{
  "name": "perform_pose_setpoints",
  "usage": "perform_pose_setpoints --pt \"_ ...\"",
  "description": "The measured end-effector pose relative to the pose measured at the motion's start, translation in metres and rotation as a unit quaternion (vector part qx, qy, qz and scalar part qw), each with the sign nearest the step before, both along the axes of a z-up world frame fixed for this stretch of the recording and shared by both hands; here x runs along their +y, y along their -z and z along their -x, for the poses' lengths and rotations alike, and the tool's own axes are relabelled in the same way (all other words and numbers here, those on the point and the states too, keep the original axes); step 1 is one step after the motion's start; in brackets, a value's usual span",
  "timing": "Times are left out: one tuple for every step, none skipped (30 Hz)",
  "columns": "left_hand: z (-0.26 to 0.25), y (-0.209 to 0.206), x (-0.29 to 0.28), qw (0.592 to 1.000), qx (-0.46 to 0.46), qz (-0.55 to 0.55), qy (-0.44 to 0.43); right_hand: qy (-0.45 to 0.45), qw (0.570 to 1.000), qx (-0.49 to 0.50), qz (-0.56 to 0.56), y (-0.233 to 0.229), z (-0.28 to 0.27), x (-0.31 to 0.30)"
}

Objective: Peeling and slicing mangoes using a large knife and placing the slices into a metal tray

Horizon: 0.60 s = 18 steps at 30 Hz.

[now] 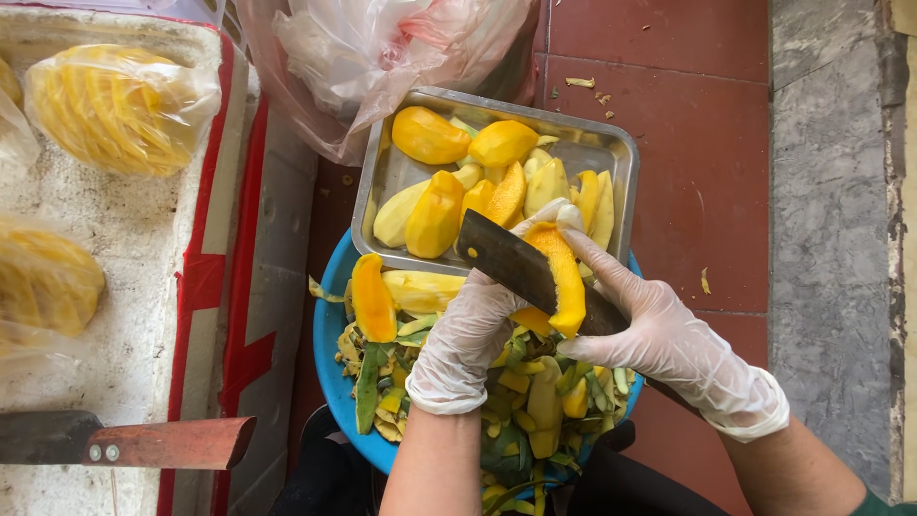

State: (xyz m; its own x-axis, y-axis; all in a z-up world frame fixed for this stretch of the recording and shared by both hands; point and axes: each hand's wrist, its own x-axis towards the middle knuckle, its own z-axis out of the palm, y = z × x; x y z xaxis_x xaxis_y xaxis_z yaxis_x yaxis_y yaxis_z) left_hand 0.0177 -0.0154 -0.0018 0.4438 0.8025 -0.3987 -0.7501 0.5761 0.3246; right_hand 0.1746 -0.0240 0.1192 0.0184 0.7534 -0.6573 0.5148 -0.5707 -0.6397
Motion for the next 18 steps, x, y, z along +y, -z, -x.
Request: perform_pose_setpoints --pt "0.0 0.008 -0.003 1.0 0.0 0.0 0.0 0.0 1.0 0.0 0.0 -0.002 0.0 0.001" --pt "0.0 0.016 -0.004 1.0 -0.006 -0.009 0.01 0.004 1.0 0.007 0.005 -0.004 0.001 0.003" --pt "0.0 0.025 -0.006 1.0 -0.013 -0.018 0.019 0.008 1.0 0.013 0.01 -0.006 0.002 0.005" --pt "0.0 0.03 -0.007 1.0 -0.012 -0.018 0.019 0.007 1.0 0.014 0.01 -0.007 0.004 0.007" --pt "0.001 0.036 -0.008 0.999 -0.018 -0.026 0.028 0.007 1.0 0.011 0.008 -0.009 0.006 0.008" --pt "0.001 0.041 -0.009 0.998 -0.025 -0.033 0.037 0.006 1.0 0.008 0.007 -0.011 0.008 0.01" --pt "0.002 0.043 -0.009 0.999 -0.024 -0.032 0.037 0.006 1.0 0.009 0.008 -0.01 0.008 0.01" --pt "0.003 0.045 -0.009 0.999 -0.016 -0.02 0.037 0.004 1.0 0.005 0.012 -0.009 0.008 0.011" --pt "0.004 0.047 -0.008 0.999 -0.008 -0.007 0.036 0.003 1.0 0.0 0.016 -0.008 0.008 0.013" --pt "0.005 0.048 -0.008 0.999 -0.006 -0.007 0.035 0.001 1.0 0.001 0.016 -0.004 0.005 0.013" --pt "0.007 0.048 -0.008 0.999 -0.008 -0.017 0.034 -0.036 0.999 0.001 -0.014 0.0 0.003 0.014" --pt "0.009 0.049 -0.008 0.999 -0.01 -0.027 0.033 -0.073 0.996 0.002 -0.045 0.004 0.0 0.014" --pt "0.01 0.051 -0.008 0.999 -0.009 -0.026 0.032 -0.074 0.996 0.003 -0.044 0.005 0.0 0.016" --pt "0.012 0.053 -0.008 0.999 -0.004 -0.028 0.029 -0.079 0.996 0.004 -0.049 0.006 0.001 0.017" --pt "0.014 0.055 -0.009 0.999 0.001 -0.03 0.026 -0.083 0.995 0.005 -0.053 0.007 0.001 0.017" --pt "0.014 0.059 -0.009 0.999 0.002 -0.029 0.025 -0.084 0.995 0.006 -0.053 0.005 0.003 0.019" --pt "0.014 0.062 -0.01 0.999 0.01 -0.037 0.023 -0.078 0.996 -0.018 -0.026 0.003 0.005 0.02" --pt "0.014 0.066 -0.011 0.999 0.017 -0.046 0.022 -0.071 0.997 -0.042 -0.001 0.001 0.007 0.02"
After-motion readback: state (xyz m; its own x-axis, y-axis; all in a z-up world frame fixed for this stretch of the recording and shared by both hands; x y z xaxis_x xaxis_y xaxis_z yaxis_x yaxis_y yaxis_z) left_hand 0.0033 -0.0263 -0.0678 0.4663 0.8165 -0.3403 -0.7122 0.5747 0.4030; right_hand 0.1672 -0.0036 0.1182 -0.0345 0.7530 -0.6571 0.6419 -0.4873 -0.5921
